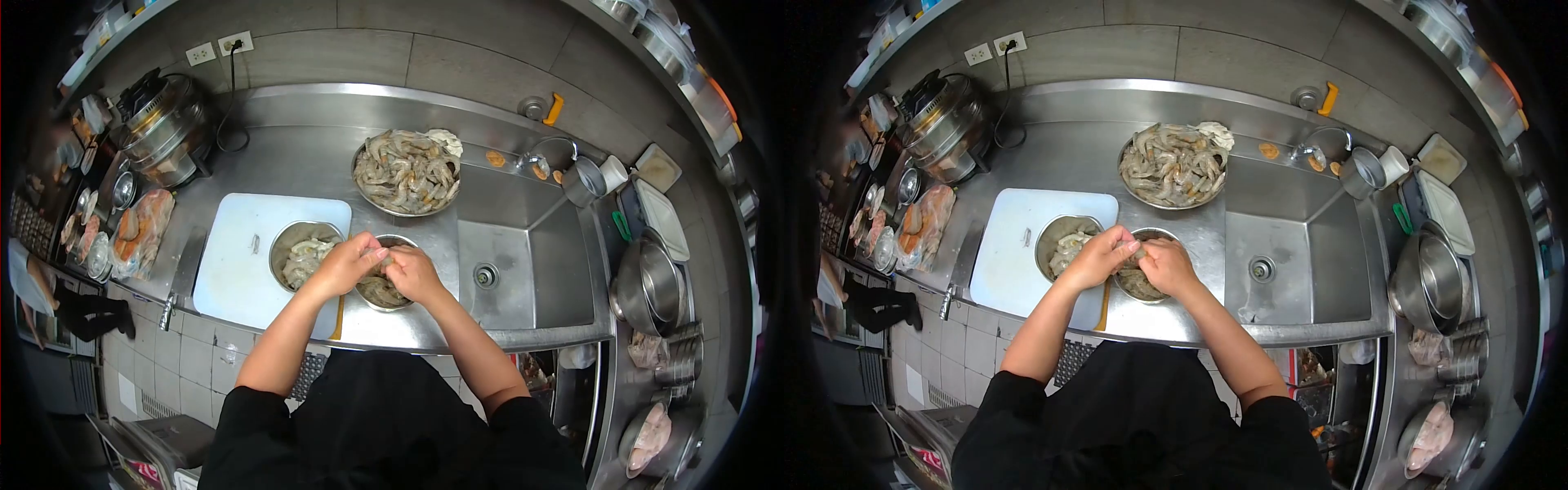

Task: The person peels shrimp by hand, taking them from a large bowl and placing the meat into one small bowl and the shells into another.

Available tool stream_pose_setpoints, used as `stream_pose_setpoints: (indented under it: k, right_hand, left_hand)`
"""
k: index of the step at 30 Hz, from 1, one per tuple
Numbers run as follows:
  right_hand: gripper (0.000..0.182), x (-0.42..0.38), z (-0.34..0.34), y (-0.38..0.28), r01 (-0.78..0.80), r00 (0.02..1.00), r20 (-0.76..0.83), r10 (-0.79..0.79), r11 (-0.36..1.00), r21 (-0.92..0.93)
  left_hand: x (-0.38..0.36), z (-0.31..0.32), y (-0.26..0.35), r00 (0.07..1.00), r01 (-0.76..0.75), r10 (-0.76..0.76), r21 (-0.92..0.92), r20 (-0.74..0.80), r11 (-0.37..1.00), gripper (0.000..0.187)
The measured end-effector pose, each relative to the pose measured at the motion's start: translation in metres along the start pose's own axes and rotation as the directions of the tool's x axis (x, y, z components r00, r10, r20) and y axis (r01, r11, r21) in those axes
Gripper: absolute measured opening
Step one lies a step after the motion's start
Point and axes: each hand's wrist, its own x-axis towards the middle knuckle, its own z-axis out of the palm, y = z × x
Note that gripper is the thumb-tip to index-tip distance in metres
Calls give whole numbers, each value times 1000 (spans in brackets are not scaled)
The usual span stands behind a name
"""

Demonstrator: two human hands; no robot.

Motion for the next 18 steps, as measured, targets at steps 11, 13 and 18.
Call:
stream_pose_setpoints:
  k: [11,13,18]
  right_hand:
    - [28,-9,-4,11,198,977,21,-210,878,-436]
    - [37,-4,-4,-7,208,969,-71,-237,935,-288]
    - [31,0,10,-8,66,997,-20,-69,991,-115]
  left_hand:
    - [-9,-11,-7,959,260,-281,-548,46,795,21]
    - [-10,-7,-7,958,250,-285,-519,14,817,20]
    - [-10,-1,-3,963,232,-267,-590,29,774,18]
